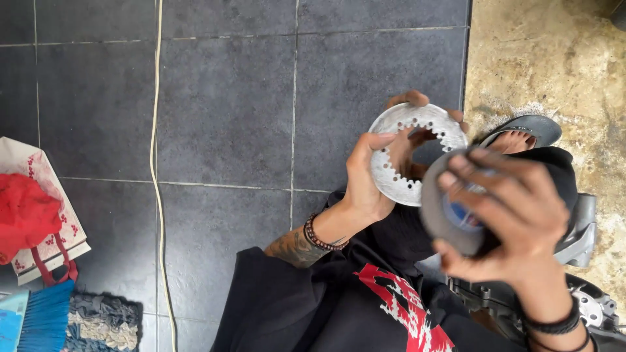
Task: Manually sanding a motorcycle clutch plate using a grinding disc to remove surface glaze or imperfections.
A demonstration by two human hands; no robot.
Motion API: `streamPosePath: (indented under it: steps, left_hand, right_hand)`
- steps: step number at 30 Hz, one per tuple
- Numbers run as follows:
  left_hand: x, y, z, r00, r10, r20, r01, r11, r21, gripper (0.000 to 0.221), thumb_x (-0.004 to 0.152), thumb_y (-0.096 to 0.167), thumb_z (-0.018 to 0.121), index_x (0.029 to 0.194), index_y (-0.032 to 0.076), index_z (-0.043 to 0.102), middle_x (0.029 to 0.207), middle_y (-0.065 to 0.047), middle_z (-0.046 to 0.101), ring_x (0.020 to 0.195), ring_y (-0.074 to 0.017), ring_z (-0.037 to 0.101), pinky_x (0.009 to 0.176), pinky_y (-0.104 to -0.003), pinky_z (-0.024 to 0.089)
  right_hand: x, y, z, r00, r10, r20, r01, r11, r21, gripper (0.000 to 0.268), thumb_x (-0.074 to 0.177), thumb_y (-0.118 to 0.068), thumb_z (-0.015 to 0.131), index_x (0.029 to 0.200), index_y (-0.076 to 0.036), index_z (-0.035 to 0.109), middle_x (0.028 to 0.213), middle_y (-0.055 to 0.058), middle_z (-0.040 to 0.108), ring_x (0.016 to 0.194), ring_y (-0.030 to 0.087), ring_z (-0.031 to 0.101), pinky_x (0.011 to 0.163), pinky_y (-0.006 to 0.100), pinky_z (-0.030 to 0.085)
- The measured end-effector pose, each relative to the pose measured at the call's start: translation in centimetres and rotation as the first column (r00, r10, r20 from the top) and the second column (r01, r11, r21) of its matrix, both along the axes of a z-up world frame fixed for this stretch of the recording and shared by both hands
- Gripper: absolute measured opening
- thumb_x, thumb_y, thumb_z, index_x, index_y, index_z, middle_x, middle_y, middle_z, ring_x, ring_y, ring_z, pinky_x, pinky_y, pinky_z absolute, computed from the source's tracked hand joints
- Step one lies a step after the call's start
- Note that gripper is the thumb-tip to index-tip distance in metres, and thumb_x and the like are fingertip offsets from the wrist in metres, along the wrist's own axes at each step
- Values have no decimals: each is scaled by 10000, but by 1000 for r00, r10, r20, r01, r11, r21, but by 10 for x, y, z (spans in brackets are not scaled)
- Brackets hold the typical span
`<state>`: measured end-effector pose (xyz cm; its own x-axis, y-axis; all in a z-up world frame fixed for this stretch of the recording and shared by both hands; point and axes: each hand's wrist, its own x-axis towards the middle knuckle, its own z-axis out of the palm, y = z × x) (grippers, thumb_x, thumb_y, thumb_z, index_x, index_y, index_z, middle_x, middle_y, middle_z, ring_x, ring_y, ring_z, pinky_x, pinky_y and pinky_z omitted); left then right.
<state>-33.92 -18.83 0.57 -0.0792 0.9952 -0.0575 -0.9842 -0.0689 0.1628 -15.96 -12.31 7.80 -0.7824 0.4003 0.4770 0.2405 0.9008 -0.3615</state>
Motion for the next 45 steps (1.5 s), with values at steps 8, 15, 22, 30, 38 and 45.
streamPosePath:
  steps: [8,15,22,30,38,45]
  left_hand:
    - [-1,7,33,989,125,-83,-116,987,110,493,975,243,483,1457,150,442,1387,-215,588,1335,-333,572,914,-391,558]
    - [-4,13,23,987,110,-119,-102,992,71,493,941,271,490,1422,167,457,1393,-213,571,1326,-320,557,872,-393,597]
    - [-14,16,27,983,144,-110,-134,987,93,488,958,268,483,1431,148,453,1404,-222,575,1353,-342,546,944,-439,587]
    - [-36,15,21,970,196,-141,-185,979,88,548,939,309,486,1463,156,429,1475,-238,544,1425,-363,508,997,-467,544]
    - [-44,16,11,971,202,-130,-193,978,79,528,952,344,484,1449,168,466,1423,-216,576,1366,-342,542,923,-437,557]
    - [-61,9,9,947,261,-189,-246,964,96,564,944,376,470,1465,165,434,1426,-209,583,1381,-358,546,913,-455,546]
  right_hand:
    - [-1,-12,9,999,8,-45,-9,1000,-28,717,602,-529,733,1117,-34,795,1135,134,779,1121,371,693,1029,510,575]
    - [0,6,-13,993,-46,-107,44,999,-16,671,635,-507,727,1072,-3,800,1108,166,786,1122,369,679,1078,553,551]
    - [-11,-15,2,990,69,-121,-77,995,-69,729,565,-556,714,1095,-61,781,1101,106,780,1103,336,686,985,476,591]
    - [-39,-8,11,997,55,-50,-56,998,-3,663,657,-498,757,1140,-45,787,1160,121,772,1111,361,685,1022,494,583]
    - [-58,2,2,996,71,-52,-73,997,-31,618,625,-444,756,1079,-27,804,1127,138,773,1118,379,694,958,490,556]
    - [-72,-8,-6,978,190,-85,-189,982,21,723,639,-623,687,1093,-70,786,1084,107,788,1102,343,698,979,505,588]
